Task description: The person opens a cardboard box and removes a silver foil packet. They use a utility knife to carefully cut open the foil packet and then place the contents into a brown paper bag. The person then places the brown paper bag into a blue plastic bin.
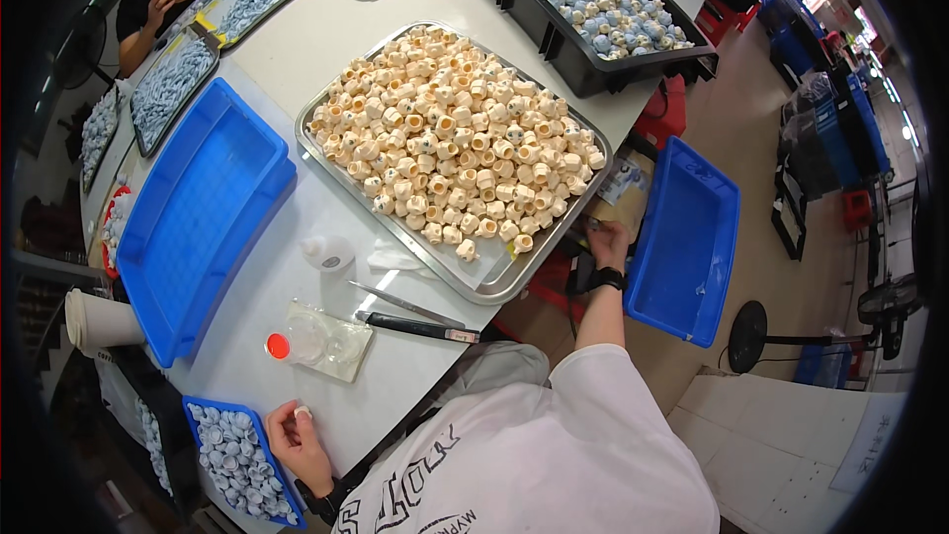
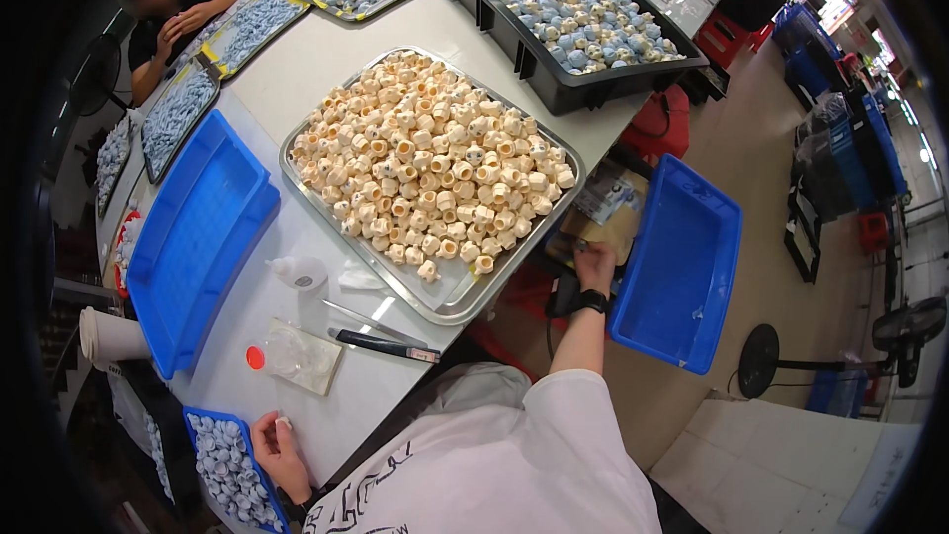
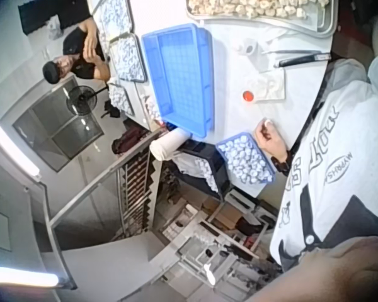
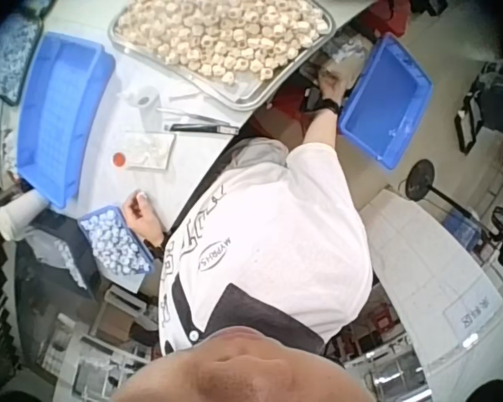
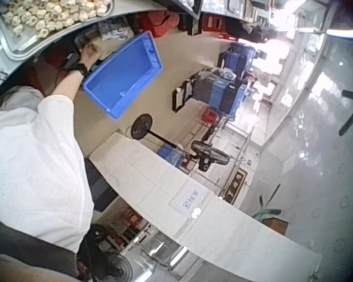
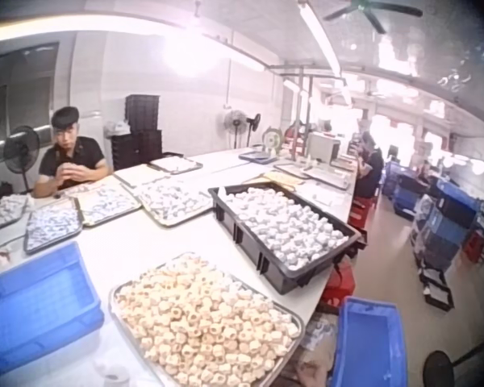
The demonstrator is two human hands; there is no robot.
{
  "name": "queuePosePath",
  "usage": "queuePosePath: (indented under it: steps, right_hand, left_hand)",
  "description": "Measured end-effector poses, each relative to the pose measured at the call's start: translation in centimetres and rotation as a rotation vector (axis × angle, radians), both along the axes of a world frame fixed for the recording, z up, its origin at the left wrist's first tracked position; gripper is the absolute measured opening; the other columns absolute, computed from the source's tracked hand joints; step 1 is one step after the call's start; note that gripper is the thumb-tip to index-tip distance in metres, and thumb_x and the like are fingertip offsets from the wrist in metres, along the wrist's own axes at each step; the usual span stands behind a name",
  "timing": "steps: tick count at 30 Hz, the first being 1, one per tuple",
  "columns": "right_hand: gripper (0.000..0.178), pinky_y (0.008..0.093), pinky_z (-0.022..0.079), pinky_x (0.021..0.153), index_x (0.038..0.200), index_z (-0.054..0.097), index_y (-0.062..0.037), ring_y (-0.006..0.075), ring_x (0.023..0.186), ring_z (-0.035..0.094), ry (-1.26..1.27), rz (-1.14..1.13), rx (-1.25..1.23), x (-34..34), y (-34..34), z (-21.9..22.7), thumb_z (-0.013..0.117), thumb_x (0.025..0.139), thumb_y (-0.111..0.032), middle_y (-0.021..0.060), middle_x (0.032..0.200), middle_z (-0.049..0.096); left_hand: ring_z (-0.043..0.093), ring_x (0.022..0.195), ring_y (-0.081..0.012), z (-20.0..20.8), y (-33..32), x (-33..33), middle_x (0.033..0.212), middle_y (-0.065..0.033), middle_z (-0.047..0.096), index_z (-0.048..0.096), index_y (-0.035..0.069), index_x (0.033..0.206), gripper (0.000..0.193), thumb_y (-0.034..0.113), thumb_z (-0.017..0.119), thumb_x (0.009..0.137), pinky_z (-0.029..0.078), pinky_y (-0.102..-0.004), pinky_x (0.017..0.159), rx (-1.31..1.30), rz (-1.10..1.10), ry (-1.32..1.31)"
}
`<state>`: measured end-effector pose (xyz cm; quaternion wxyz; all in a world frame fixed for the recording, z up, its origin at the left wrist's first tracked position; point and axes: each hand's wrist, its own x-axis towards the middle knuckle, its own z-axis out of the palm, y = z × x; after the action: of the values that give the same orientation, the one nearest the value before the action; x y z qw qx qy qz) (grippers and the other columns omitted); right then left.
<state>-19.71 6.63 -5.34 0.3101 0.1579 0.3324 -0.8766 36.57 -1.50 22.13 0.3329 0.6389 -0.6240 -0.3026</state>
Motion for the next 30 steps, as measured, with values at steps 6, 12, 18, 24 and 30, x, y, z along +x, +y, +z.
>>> queuePosePath:
  steps: [6,12,18,24,30]
  right_hand:
    - [0.04,0.041,0.048,0.084,0.102,0.051,0.0025,0.0298,0.094,0.054,0.215,-0.075,0.402,-1.2,-0.7,-3.9,0.047,0.065,0.016,0.0149,0.103,0.055]
    - [0.03,0.0404,0.05,0.086,0.106,0.053,0.0022,0.0309,0.097,0.059,-0.04,-0.15,0.202,-1.7,-0.4,-3.5,0.048,0.078,0.014,0.0154,0.106,0.059]
    - [0.022,0.0429,0.05,0.088,0.105,0.054,0.0012,0.0294,0.099,0.06,-0.15,-0.256,0.024,0.1,-1.0,-0.1,0.048,0.084,0.006,0.0137,0.106,0.063]
    - [0.023,0.0462,0.046,0.092,0.11,0.052,-0.0043,0.028,0.103,0.056,-0.109,-0.251,0.004,0.3,-0.9,0.1,0.048,0.088,-0.003,0.011,0.108,0.058]
    - [0.023,0.0485,0.042,0.095,0.108,0.051,0.0004,0.0291,0.112,0.048,-0.146,-0.115,0.031,0.5,-1.2,1.4,0.046,0.086,-0.002,0.0129,0.11,0.056]
  left_hand:
    - [0.039,0.062,-0.006,-0.3,-0.1,-0.4,0.082,0.0005,0.049,0.058,0.0,0.092,0.01,0.003,0.057,0.082,0.03,-0.0189,0.053,-0.075,0.041,0.034]
    - [0.039,0.063,-0.0063,-0.2,-0.2,-0.5,0.083,0.0002,0.049,0.058,0.0,0.092,0.011,0.003,0.057,0.082,0.031,-0.0192,0.053,-0.073,0.032,0.043]
    - [0.047,0.072,-0.0064,-0.1,0.0,0.0,0.084,-0.0008,0.053,0.056,-0.002,0.099,0.014,0.005,0.055,0.087,0.039,-0.0191,0.065,-0.016,0.016,0.002]
    - [0.041,0.066,-0.0065,-0.4,0.0,-0.3,0.082,-0.0002,0.05,0.057,-0.001,0.094,0.011,0.002,0.056,0.084,0.033,-0.0191,0.057,-0.045,0.033,0.036]
    - [0.038,0.063,-0.0064,-0.5,-0.1,-0.1,0.082,-0.0001,0.047,0.058,-0.001,0.091,0.011,0.001,0.057,0.081,0.03,-0.019,0.053,-0.068,0.047,0.082]
